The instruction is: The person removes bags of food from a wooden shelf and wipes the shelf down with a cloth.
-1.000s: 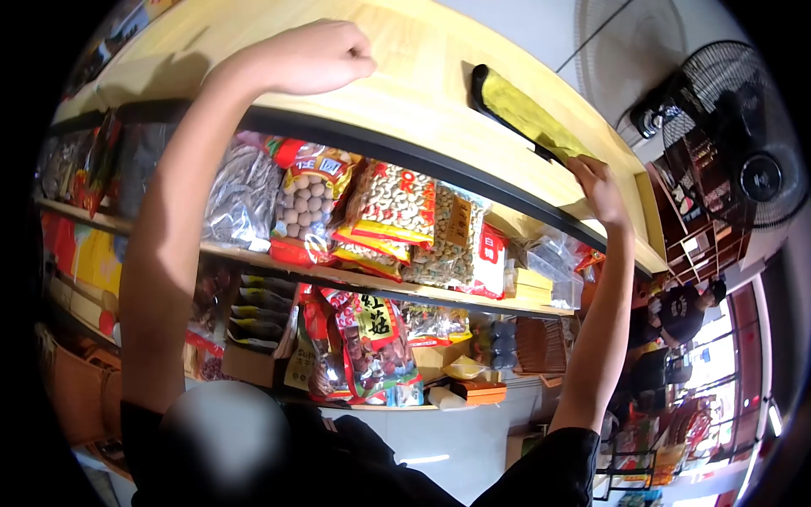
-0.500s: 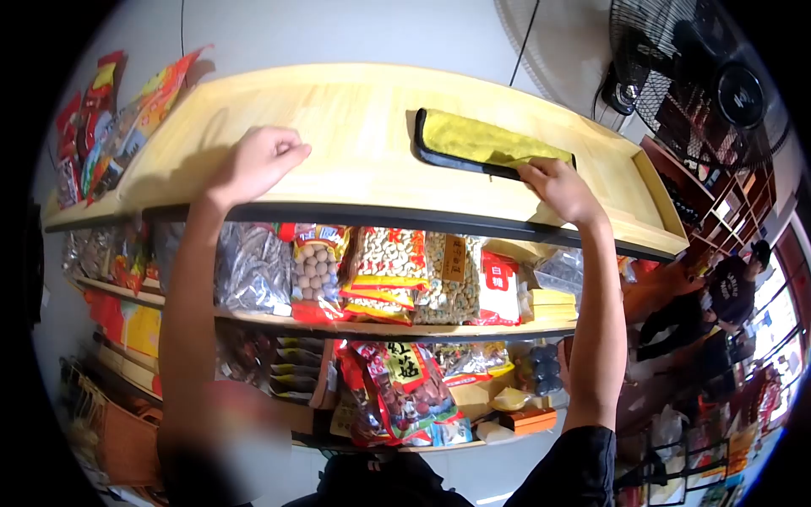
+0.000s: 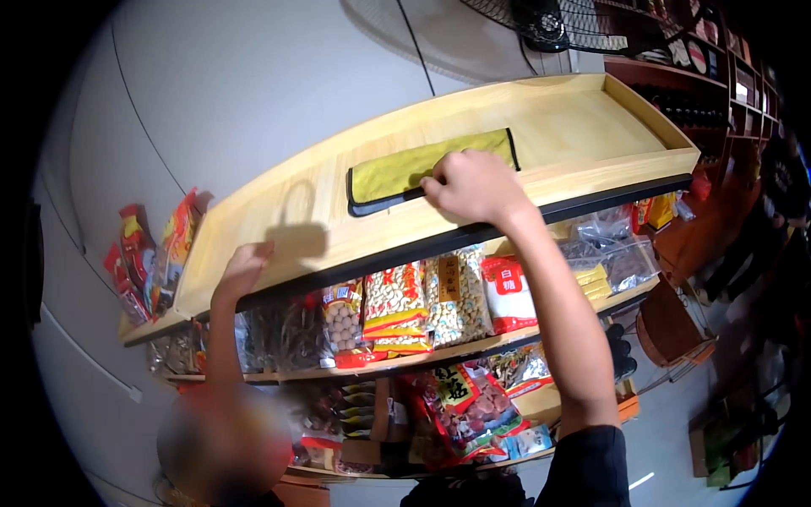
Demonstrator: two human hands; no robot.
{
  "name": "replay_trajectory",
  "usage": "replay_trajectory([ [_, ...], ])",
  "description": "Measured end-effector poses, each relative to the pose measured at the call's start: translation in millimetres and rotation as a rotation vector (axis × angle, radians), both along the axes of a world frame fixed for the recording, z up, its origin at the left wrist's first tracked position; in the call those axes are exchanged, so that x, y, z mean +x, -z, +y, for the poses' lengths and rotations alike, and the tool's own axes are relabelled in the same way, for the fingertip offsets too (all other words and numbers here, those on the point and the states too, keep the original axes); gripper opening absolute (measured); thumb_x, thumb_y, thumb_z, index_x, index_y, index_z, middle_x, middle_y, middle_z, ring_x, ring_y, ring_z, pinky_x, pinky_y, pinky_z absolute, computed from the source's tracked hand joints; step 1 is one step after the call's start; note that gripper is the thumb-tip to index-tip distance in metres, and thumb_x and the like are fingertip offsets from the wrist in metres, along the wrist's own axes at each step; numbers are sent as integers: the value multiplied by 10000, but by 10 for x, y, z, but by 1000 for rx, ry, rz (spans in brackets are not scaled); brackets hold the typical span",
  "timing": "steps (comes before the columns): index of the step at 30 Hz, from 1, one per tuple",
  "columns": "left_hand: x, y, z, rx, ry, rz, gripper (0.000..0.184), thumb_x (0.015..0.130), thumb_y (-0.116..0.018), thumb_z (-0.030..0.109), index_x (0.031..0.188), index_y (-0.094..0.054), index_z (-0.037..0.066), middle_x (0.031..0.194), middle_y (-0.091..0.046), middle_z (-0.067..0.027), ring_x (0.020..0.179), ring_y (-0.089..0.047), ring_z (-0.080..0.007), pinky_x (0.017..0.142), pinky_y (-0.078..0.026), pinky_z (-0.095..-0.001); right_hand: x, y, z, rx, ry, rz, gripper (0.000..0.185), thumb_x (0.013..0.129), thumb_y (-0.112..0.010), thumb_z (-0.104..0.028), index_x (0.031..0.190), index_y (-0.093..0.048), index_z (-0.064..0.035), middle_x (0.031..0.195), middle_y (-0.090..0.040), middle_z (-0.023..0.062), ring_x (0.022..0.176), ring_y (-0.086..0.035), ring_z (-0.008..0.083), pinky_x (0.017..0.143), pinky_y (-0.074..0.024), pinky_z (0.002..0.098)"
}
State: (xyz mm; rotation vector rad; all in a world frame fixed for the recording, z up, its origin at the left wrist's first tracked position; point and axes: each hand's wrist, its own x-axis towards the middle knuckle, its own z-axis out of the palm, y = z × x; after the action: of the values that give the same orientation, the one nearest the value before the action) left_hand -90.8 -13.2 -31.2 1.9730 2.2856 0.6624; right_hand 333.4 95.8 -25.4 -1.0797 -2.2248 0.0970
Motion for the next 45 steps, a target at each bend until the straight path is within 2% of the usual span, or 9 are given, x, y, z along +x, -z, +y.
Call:
replay_trajectory([
  [4,24,103,-47,180,80,-3,524,979,-496,427,731,-552,-31,612,-500,-97,604,-450,-173,618,-404,-358,30,24,-16,56,-7,58,336,880,-553,-319,766,-740,-63,751,-685,198,744,-677,355,752,-539,443],
  [8,139,66,-87,258,94,14,437,997,-495,323,923,-665,-72,704,-618,-165,692,-579,-177,720,-465,-334,74,19,-54,36,-31,37,403,906,-479,-329,801,-707,-14,860,-692,226,848,-673,394,801,-542,477],
  [17,134,54,-109,237,-9,42,464,984,-449,330,1008,-666,-79,915,-673,-250,899,-646,-335,843,-463,-369,102,-45,-69,-94,-58,-135,465,945,-441,-393,1001,-712,-20,1056,-694,201,1002,-658,374,885,-526,457],
  [22,101,69,-35,247,-7,-40,456,959,-439,303,1050,-686,-69,1073,-677,-252,1063,-629,-334,949,-441,-357,107,29,-11,-29,-63,-34,481,930,-454,-417,889,-716,-15,939,-689,233,899,-660,411,833,-528,479],
  [33,10,62,-37,192,63,158,465,923,-416,293,1035,-682,-71,1079,-664,-268,1074,-615,-376,948,-443,-377,157,-30,-49,-74,-167,-125,571,897,-522,-557,931,-730,-27,1001,-697,205,967,-658,383,869,-524,454],
  [35,-12,64,-29,186,62,151,457,914,-421,285,1023,-684,-73,1069,-664,-270,1066,-616,-375,943,-444,-379,126,9,-1,29,-180,-69,593,879,-551,-601,786,-731,-44,801,-688,203,805,-662,397,769,-530,464],
  [39,25,44,-39,190,75,144,446,907,-426,275,998,-685,-77,1030,-668,-269,1029,-621,-376,923,-447,-386,130,23,15,62,-196,-51,564,880,-561,-581,771,-736,-56,789,-690,194,791,-664,390,762,-533,462],
  [41,73,30,-67,206,86,162,442,907,-428,272,996,-685,-77,1020,-669,-267,1018,-622,-375,917,-449,-387,143,-12,-22,-25,-196,-88,566,873,-556,-586,934,-745,-56,966,-702,201,911,-667,385,840,-529,461],
  [45,94,36,-69,244,89,132,431,907,-433,263,990,-683,-78,999,-670,-261,992,-625,-375,899,-453,-385,132,-41,-38,-63,-162,-99,559,865,-571,-579,955,-744,-54,972,-700,207,922,-665,389,848,-528,460],
])
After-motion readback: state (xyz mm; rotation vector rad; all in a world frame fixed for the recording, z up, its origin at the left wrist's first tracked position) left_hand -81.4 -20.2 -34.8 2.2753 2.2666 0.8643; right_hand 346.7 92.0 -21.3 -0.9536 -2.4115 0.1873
